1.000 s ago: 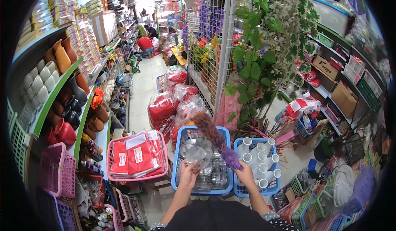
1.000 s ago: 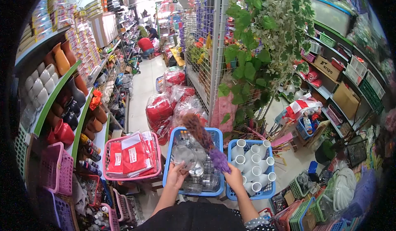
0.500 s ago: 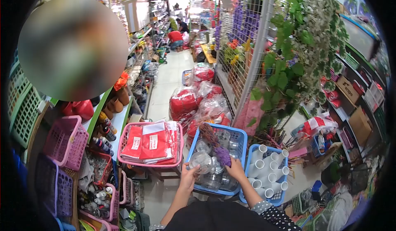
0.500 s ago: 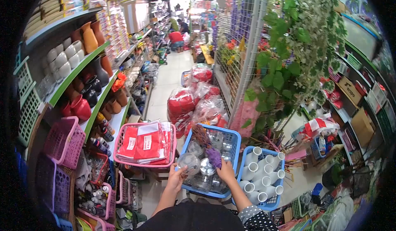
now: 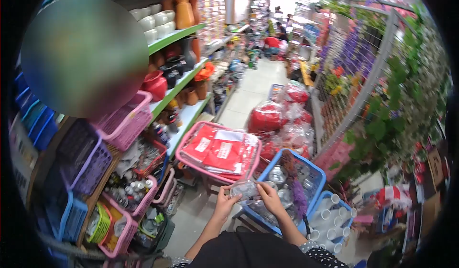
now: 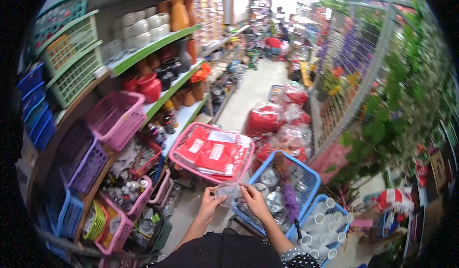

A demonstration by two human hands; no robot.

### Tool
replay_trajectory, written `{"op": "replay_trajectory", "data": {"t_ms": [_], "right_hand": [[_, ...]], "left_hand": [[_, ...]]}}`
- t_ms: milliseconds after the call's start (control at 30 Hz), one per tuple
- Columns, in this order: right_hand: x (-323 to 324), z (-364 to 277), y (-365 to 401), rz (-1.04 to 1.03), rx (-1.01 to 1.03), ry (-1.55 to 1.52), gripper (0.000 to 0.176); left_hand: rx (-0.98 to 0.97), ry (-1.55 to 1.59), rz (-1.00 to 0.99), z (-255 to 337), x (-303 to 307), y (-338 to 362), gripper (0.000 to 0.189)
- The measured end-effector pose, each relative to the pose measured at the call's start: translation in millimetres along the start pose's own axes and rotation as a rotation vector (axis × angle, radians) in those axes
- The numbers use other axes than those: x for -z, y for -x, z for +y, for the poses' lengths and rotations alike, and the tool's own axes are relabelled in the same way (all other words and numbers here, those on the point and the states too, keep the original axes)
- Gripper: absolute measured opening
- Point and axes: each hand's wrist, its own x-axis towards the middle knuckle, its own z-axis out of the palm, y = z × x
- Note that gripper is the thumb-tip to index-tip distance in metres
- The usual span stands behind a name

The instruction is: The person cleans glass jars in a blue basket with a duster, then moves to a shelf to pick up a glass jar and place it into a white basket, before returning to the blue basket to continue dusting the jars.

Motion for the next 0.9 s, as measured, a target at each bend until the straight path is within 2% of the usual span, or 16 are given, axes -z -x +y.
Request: {"op": "replay_trajectory", "data": {"t_ms": [300, 567, 733, 900], "right_hand": [[-176, -17, -31, -0.575, 0.02, -0.054, 0.034], [-353, -35, 17, -1.054, 0.054, -0.016, 0.035], [-442, -43, 61, -1.284, 0.165, -0.041, 0.033], [-501, -66, 94, -1.386, 0.199, -0.044, 0.034]], "left_hand": [[-0.258, -0.025, 0.471, 60, 134, 94, 0.046], [-0.495, 0.05, 0.895, 96, 229, 230, 0.044], [-0.578, 0.06, 1.083, 109, 269, 308, 0.044], [-0.748, -0.059, 1.213, 127, 296, 356, 0.042]]}}
